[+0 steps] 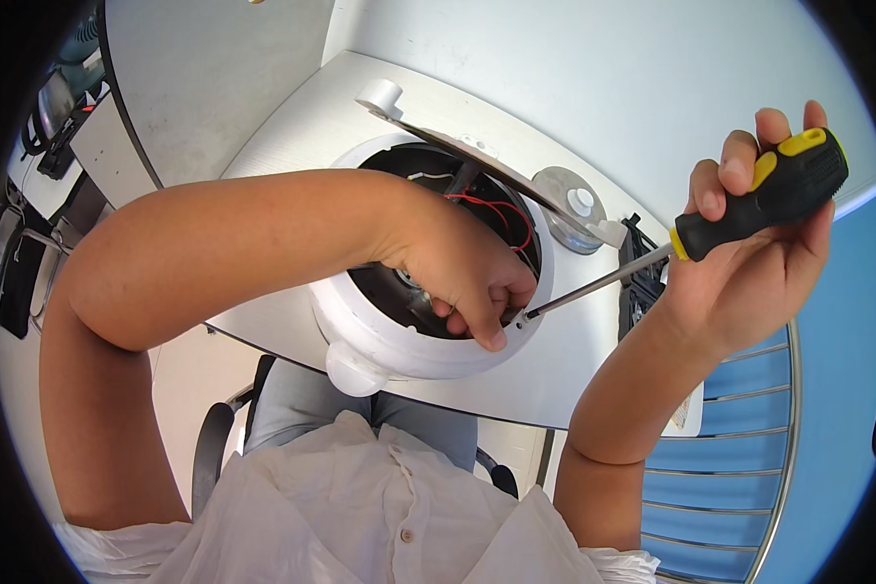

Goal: The person uses a screwdriver to tighten screws on the internal components of a white circular device. They then place a circular metal cover over the opening and secure it with screws.

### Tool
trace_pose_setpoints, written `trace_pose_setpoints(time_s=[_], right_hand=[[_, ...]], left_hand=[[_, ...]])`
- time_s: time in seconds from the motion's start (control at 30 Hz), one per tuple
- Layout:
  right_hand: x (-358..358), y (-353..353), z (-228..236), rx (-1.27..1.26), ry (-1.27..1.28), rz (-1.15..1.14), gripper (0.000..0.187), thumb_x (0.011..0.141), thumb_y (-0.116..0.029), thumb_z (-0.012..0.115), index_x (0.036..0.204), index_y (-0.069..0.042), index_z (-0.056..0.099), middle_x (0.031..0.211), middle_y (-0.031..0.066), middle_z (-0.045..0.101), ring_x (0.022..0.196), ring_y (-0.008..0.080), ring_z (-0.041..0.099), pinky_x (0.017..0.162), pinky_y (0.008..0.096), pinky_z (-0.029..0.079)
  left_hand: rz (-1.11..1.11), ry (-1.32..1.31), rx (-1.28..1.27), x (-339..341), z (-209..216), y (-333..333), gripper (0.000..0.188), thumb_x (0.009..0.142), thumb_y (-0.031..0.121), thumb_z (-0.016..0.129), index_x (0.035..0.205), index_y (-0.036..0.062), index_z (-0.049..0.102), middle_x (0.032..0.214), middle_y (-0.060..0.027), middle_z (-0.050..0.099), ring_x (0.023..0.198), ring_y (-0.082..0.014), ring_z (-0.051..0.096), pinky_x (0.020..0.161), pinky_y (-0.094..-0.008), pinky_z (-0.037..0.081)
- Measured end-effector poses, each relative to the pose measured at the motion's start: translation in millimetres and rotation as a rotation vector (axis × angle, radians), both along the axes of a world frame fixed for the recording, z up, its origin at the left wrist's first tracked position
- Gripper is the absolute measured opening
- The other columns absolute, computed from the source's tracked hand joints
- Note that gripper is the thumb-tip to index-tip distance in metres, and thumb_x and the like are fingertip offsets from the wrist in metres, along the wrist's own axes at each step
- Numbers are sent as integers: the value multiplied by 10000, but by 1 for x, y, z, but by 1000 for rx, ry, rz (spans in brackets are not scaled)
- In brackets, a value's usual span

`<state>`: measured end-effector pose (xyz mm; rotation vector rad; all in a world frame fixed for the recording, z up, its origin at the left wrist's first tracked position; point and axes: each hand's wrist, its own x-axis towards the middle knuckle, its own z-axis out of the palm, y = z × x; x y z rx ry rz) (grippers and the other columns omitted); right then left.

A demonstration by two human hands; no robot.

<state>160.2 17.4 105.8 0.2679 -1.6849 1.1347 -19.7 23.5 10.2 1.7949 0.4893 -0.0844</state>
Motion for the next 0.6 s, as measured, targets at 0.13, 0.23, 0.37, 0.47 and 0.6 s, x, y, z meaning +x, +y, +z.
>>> trace_pose_setpoints(time_s=[0.13, 0.23, 0.37, 0.47, 0.6], right_hand=[[2, 2, 0, 7, 25, 47, 417, 936, -228, 312, 1262, 23, 380, 1146, 223, 509, 713, 209, 488, 529, 266, 429], [3, 1, 0, -19, 47, 39, 393, 923, -219, 314, 1219, 17, 418, 1148, 226, 511, 680, 201, 477, 504, 261, 416], [-1, 1, 3, -5, 16, 73, 386, 933, -249, 354, 1197, 17, 445, 1144, 217, 501, 681, 204, 480, 510, 262, 425], [0, 8, 4, 78, -38, 169, 425, 942, -293, 445, 1232, 16, 423, 1131, 203, 489, 717, 214, 504, 563, 271, 473], [1, -3, 3, -50, -12, -15, 505, 941, -307, 500, 1305, 12, 358, 1127, 199, 485, 856, 249, 536, 684, 324, 528]], left_hand=[[-5, -4, 0, 1, 0, 0, 401, 824, 249, 661, 1085, -20, 519, 807, -24, 591, 723, -104, 546, 614, -241, 434], [-13, -13, -7, 1, 0, 1, 397, 824, 248, 660, 1082, -19, 519, 803, -24, 590, 719, -104, 543, 611, -241, 431], [-5, -3, -7, -1, -1, 1, 394, 824, 248, 660, 1080, -17, 520, 804, -26, 591, 717, -105, 540, 612, -242, 428], [-3, -3, -8, 0, -2, 1, 395, 822, 248, 661, 1080, -16, 520, 802, -26, 591, 716, -106, 539, 614, -242, 427], [10, -8, -23, -1, -2, 0, 411, 808, 252, 686, 1080, -5, 516, 761, -16, 570, 705, -103, 527, 615, -247, 405]])
